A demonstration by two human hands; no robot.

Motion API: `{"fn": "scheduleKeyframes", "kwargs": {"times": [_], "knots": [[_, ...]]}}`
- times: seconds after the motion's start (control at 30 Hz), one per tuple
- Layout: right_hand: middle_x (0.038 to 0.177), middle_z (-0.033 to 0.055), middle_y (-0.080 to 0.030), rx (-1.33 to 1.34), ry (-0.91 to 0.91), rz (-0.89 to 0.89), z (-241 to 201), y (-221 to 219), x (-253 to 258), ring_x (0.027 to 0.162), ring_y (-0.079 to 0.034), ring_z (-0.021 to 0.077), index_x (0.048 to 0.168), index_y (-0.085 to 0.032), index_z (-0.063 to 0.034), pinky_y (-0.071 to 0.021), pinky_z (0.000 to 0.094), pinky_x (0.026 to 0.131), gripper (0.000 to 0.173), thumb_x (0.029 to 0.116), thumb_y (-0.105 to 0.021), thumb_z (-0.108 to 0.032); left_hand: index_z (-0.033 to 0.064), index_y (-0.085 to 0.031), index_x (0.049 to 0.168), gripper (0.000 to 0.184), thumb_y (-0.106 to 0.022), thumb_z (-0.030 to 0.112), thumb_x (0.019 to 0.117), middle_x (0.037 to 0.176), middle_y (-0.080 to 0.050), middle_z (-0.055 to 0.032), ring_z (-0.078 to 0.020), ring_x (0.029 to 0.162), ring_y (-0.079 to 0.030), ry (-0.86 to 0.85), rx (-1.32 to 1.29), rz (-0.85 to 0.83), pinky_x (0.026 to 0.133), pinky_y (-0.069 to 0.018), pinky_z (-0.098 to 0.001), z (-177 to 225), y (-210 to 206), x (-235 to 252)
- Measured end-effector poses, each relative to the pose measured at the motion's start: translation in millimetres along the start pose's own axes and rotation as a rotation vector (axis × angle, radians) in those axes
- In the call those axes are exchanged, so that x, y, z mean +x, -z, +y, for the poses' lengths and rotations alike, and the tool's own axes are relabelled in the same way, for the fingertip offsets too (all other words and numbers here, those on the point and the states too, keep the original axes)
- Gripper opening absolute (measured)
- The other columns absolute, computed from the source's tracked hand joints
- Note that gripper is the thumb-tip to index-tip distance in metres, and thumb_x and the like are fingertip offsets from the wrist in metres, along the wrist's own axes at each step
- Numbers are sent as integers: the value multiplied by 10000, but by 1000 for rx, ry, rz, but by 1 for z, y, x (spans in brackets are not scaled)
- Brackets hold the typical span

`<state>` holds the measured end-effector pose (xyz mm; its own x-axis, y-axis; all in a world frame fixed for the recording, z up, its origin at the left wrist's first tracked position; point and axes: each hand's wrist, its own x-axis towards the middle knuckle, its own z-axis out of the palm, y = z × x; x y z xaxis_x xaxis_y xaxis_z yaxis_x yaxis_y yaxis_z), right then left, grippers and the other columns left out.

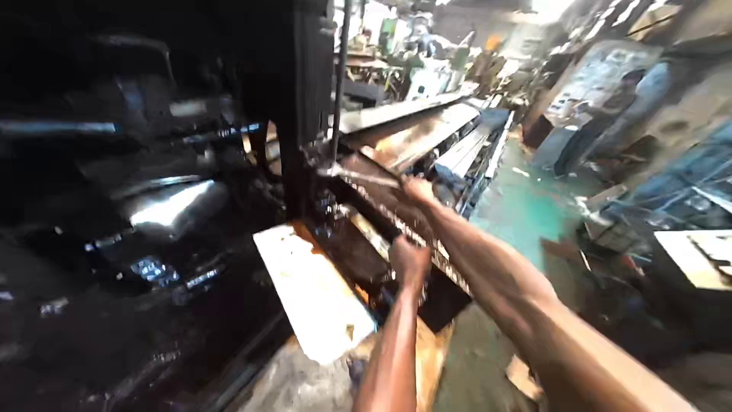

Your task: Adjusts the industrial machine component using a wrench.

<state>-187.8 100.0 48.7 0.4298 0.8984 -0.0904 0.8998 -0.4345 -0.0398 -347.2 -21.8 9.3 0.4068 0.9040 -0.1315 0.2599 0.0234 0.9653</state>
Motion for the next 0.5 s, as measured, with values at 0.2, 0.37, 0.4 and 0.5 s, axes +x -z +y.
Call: {"fn": "scheduleKeyframes", "kwargs": {"times": [0.2, 0.37, 0.4, 0.5], "knots": [[1341, 234, -631, 67, 11, 103, -36, 14, 10, 1179, -628, 471, 1309, -625, -42, -489, 691, 919, 470, 991, -648, -388, 104, -718, 1206, 434, -807, 244, 806, 1135, -726, -158, -323, 1083, -691, 86, 184, -3, 924, -553, -563, 7, 41, 10], [1198, 201, -705, 143, -31, 81, -26, 21, 22, 1136, -662, 435, 1203, -704, -124, -521, 676, 882, 372, 958, -691, -404, 73, -660, 1322, 563, -810, 298, 829, 1163, -718, -178, -328, 1091, -691, 71, 104, -48, 961, -549, -552, -8, 41, 10], [1188, 194, -708, 169, -22, 90, -19, 25, 28, 1127, -664, 431, 1193, -710, -136, -518, 678, 879, 358, 952, -705, -402, 63, -651, 1335, 576, -807, 303, 835, 1150, -721, -186, -333, 1073, -696, 64, 95, -50, 955, -551, -554, -9, 41, 11], [1117, 167, -724, 213, 21, 132, 17, 34, 25, 1055, -683, 411, 1130, -725, -157, -519, 683, 833, 302, 927, -737, -380, 61, -643, 1360, 593, -805, 306, 844, 1160, -721, -196, -332, 1077, -700, 72, 137, -47, 959, -554, -545, -8, 46, 9]]}}
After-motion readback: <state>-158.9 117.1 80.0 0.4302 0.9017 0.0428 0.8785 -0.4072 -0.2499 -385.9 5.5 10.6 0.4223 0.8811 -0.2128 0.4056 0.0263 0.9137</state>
